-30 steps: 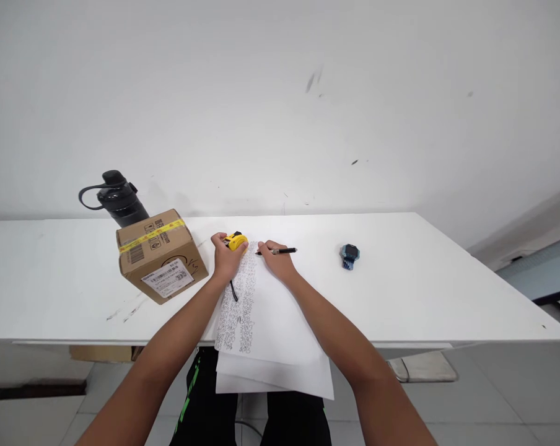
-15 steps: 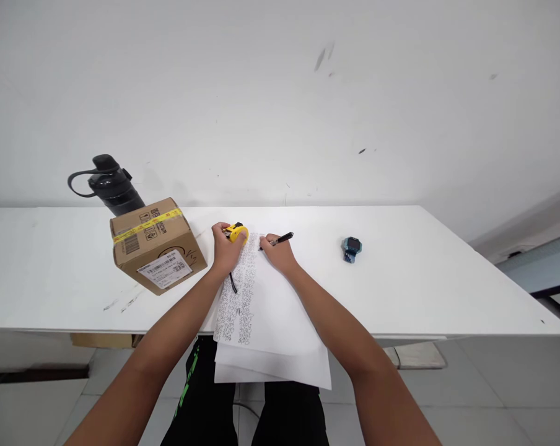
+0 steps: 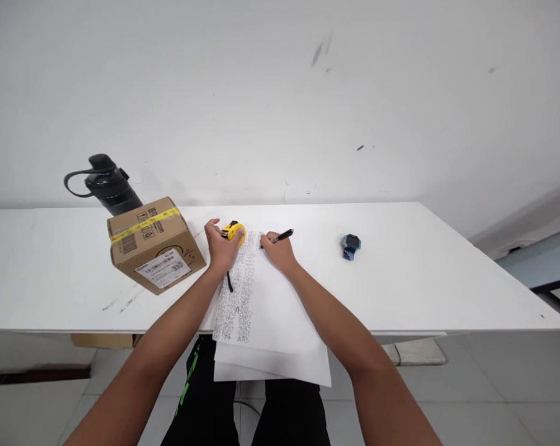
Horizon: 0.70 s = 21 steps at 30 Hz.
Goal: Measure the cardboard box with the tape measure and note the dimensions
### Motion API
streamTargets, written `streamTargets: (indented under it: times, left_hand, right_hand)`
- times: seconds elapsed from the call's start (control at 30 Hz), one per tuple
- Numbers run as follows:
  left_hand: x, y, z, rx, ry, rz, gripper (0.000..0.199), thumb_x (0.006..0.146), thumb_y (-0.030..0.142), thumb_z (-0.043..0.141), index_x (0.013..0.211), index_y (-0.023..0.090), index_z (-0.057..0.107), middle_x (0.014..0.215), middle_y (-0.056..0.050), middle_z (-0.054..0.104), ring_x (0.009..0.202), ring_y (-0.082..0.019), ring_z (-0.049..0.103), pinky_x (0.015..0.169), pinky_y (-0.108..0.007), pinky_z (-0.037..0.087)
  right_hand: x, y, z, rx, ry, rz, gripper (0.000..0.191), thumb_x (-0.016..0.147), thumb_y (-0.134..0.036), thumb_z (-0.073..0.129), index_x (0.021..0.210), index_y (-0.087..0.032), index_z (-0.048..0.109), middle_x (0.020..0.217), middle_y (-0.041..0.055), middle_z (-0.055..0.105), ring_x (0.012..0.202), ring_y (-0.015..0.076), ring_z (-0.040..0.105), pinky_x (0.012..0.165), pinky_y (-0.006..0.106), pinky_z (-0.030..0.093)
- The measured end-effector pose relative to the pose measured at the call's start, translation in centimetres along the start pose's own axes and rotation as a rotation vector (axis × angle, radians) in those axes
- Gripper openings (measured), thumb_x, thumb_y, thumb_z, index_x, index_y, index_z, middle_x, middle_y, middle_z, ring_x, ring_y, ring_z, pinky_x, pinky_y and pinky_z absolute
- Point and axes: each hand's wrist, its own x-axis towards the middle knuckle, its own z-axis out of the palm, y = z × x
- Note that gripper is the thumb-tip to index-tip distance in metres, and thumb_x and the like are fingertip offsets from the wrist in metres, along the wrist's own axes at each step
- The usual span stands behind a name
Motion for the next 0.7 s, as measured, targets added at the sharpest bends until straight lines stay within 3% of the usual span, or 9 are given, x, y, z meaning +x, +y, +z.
streamTargets:
  times: [0.23, 0.33, 0.47, 0.6, 0.7]
  left_hand:
    - [-0.06, 0.29, -0.1, 0.071, 0.032, 0.031, 0.065, 0.07, 0.034, 0.077, 0.121, 0.026, 0.038, 0.11, -0.006, 0.044, 0.115, -0.026, 0.044, 0.103, -0.043, 0.033]
    - [-0.03, 0.62, -0.38, 0.071, 0.025, -0.035, 0.065, 0.069, 0.036, 0.078, 0.121, 0.027, 0.038, 0.115, -0.008, 0.046, 0.117, -0.027, 0.044, 0.103, -0.044, 0.033]
    - [0.02, 0.61, -0.49, 0.031, -0.025, -0.134, 0.068, 0.071, 0.041, 0.077, 0.124, 0.028, 0.036, 0.105, -0.004, 0.048, 0.104, -0.023, 0.053, 0.092, -0.038, 0.04]
    - [-0.09, 0.3, -0.29, 0.039, -0.041, -0.037, 0.068, 0.07, 0.041, 0.077, 0.125, 0.029, 0.039, 0.101, -0.003, 0.049, 0.103, -0.023, 0.054, 0.091, -0.037, 0.04]
    - [-0.19, 0.33, -0.22, 0.071, -0.045, 0.022, 0.064, 0.071, 0.037, 0.076, 0.124, 0.029, 0.041, 0.101, -0.003, 0.049, 0.106, -0.024, 0.052, 0.095, -0.039, 0.036]
  right_hand:
    - [0.14, 0.17, -0.06, 0.004, -0.059, -0.03, 0.032, 0.078, -0.044, 0.056, 0.055, -0.022, 0.056, 0.055, -0.0007, 0.053, 0.061, 0.0164, 0.047, 0.061, 0.03, 0.038]
    - [0.15, 0.2, -0.05, 0.003, -0.041, -0.02, 0.031, 0.078, -0.042, 0.057, 0.054, -0.022, 0.053, 0.053, -0.0016, 0.05, 0.059, 0.0157, 0.045, 0.059, 0.03, 0.036]
    - [0.09, 0.16, -0.03, -0.003, -0.033, -0.029, 0.032, 0.077, -0.044, 0.056, 0.054, -0.022, 0.052, 0.052, -0.0022, 0.047, 0.058, 0.0152, 0.042, 0.058, 0.029, 0.035]
    - [0.1, 0.12, 0.05, -0.015, 0.036, 0.001, 0.032, 0.075, -0.041, 0.056, 0.052, -0.023, 0.045, 0.05, -0.0034, 0.041, 0.057, 0.0145, 0.039, 0.056, 0.029, 0.033]
    - [0.1, 0.16, 0.04, -0.005, 0.011, -0.01, 0.031, 0.076, -0.042, 0.056, 0.052, -0.023, 0.048, 0.052, -0.0022, 0.046, 0.059, 0.0155, 0.043, 0.058, 0.03, 0.035]
